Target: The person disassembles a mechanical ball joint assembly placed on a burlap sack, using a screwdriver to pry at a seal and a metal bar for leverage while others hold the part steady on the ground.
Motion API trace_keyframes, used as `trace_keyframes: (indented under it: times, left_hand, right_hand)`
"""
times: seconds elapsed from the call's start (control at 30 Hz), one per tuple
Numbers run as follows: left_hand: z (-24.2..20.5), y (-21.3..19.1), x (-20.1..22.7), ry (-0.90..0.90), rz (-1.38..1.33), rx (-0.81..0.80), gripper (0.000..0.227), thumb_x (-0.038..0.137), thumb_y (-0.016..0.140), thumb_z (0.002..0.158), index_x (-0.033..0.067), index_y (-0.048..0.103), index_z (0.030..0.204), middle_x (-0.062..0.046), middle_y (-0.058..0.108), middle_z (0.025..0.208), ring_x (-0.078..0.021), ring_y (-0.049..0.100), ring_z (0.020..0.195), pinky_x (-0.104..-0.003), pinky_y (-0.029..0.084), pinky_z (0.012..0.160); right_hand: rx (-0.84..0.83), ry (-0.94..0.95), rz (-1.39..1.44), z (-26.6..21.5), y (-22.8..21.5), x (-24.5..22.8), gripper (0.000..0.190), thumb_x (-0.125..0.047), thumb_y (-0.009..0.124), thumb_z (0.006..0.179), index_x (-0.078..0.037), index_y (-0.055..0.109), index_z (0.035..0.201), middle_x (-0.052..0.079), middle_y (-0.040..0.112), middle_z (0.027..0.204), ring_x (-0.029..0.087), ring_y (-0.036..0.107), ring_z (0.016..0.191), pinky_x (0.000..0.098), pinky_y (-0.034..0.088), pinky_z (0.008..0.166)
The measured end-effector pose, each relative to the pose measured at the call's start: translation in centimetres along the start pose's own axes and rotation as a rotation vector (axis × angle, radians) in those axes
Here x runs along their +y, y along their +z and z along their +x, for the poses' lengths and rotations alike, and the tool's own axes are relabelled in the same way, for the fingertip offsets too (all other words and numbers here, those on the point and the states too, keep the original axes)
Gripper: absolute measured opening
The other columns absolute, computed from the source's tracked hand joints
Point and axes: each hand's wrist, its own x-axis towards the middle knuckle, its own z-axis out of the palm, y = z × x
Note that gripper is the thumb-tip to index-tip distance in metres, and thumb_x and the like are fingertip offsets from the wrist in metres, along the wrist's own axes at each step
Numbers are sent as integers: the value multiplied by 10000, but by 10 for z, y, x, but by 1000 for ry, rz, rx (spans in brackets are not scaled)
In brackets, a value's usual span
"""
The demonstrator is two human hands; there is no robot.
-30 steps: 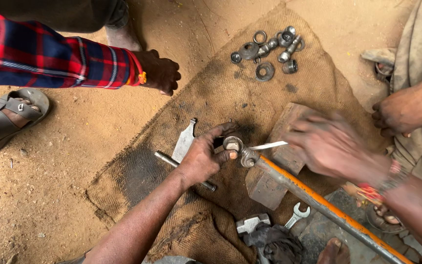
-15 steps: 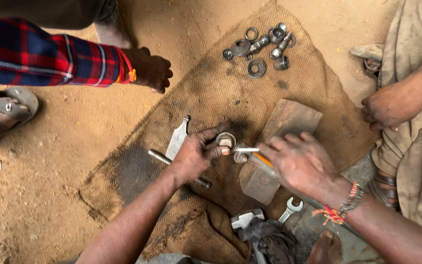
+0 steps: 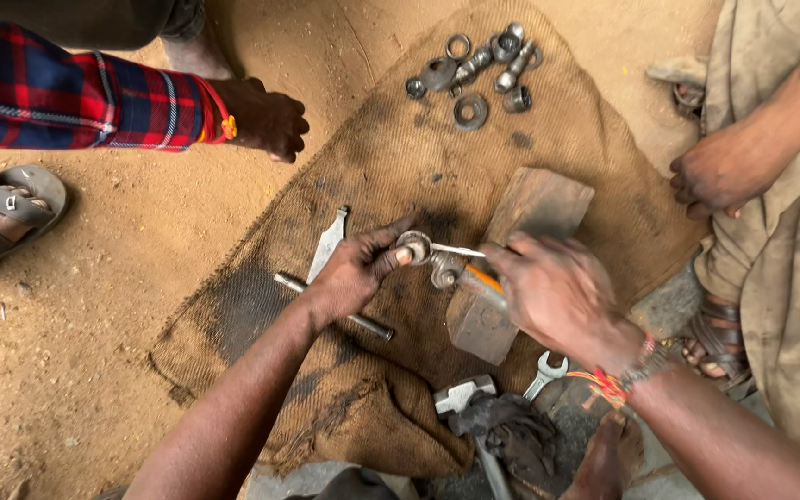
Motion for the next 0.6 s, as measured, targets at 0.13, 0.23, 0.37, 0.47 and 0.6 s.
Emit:
trace_keyframes:
  times: [0.13,0.23,0.37,0.47,0.6]
  left_hand:
    - [5,1,-5,14,69,32,452,329,613,970,175,620,1395,-34,614,1482,-187,616,1329,-382,504,1131]
    - [5,1,-6,7,82,40,485,329,602,961,189,593,1426,-34,672,1416,-180,651,1298,-382,512,1128]
    - [8,-1,-3,59,61,7,475,340,593,939,169,627,1382,-48,642,1433,-222,645,1286,-416,525,1086]
    - [11,-13,-16,-363,-165,-15,432,344,508,1000,189,599,1393,-84,656,1397,-256,645,1293,-543,626,930]
    - [20,-15,-43,-165,-497,-56,415,285,531,1036,113,612,1405,-138,653,1448,-317,591,1367,-428,495,1123]
  right_hand:
    - [-72,-23,-86,6,-8,-9,343,-246,611,882,-146,705,1196,74,692,966,260,686,817,450,567,791]
    - [-194,-41,-187,8,-9,-16,451,-121,578,844,-128,643,1290,100,627,1123,195,667,687,392,562,653]
    - [-381,64,-130,18,-1,-42,491,-25,475,957,-112,574,1430,154,637,1176,138,587,533,309,512,464]
    - [-387,213,137,11,2,-48,501,-18,444,964,-164,573,1426,139,707,1113,193,565,525,335,521,469]
    - [-177,270,452,-27,14,-54,504,-96,604,915,-71,572,1417,187,697,1048,135,611,542,308,522,546]
